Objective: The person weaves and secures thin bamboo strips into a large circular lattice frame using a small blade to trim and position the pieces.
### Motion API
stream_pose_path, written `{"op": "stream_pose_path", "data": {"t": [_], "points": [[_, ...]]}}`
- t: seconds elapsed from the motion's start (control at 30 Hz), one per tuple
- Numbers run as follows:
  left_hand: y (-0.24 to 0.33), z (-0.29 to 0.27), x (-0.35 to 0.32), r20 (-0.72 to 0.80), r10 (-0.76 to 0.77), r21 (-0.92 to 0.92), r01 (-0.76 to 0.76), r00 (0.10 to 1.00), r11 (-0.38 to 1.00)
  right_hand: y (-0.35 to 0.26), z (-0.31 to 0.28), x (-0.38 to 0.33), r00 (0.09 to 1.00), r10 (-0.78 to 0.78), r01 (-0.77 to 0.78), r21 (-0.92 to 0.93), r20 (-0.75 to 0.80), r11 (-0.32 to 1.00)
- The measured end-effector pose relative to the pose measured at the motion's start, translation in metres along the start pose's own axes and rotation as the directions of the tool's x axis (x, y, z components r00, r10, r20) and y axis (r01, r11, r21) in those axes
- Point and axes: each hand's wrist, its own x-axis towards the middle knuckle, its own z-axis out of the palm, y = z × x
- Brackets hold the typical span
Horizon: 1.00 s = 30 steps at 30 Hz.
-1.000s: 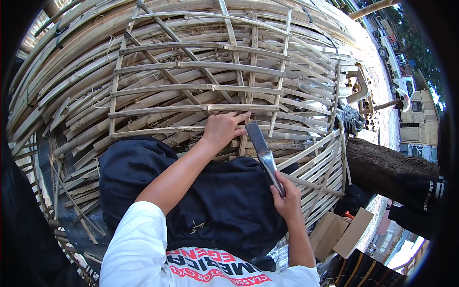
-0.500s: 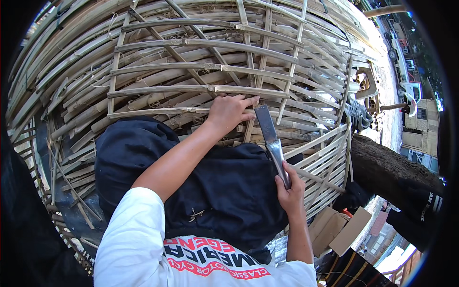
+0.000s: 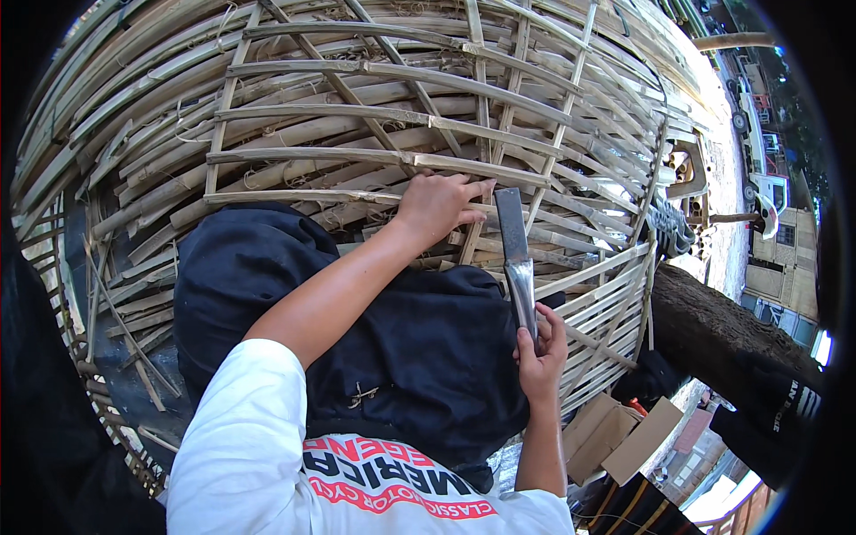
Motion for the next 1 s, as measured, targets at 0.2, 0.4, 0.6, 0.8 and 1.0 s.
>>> {"op": "stream_pose_path", "data": {"t": [0.2,0.4,0.6,0.8,1.0], "points": [[-0.001,0.007,0.000,-0.013,0.027,-0.002,-0.027,1.000,1.000,0.001,-0.001,-0.007,1.000,-0.011,0.011,-0.018,-0.012,1.000],[-0.003,0.004,0.000,0.004,0.000,-0.008,0.000,1.000,1.000,0.002,-0.007,0.007,0.996,0.084,-0.076,-0.178,0.041,0.981],[-0.001,0.002,-0.001,-0.002,-0.003,-0.062,0.003,1.000,0.998,-0.007,-0.006,-0.002,0.999,-0.024,0.023,-0.021,-0.049,1.000],[-0.005,0.005,-0.001,-0.024,-0.004,-0.065,0.002,1.000,0.998,0.017,-0.017,0.020,0.992,0.120,-0.112,-0.201,0.028,0.973],[-0.001,0.001,0.000,-0.024,0.010,-0.094,-0.012,1.000,0.995,0.030,-0.022,0.019,0.999,-0.042,0.042,-0.034,0.004,0.999]]}}
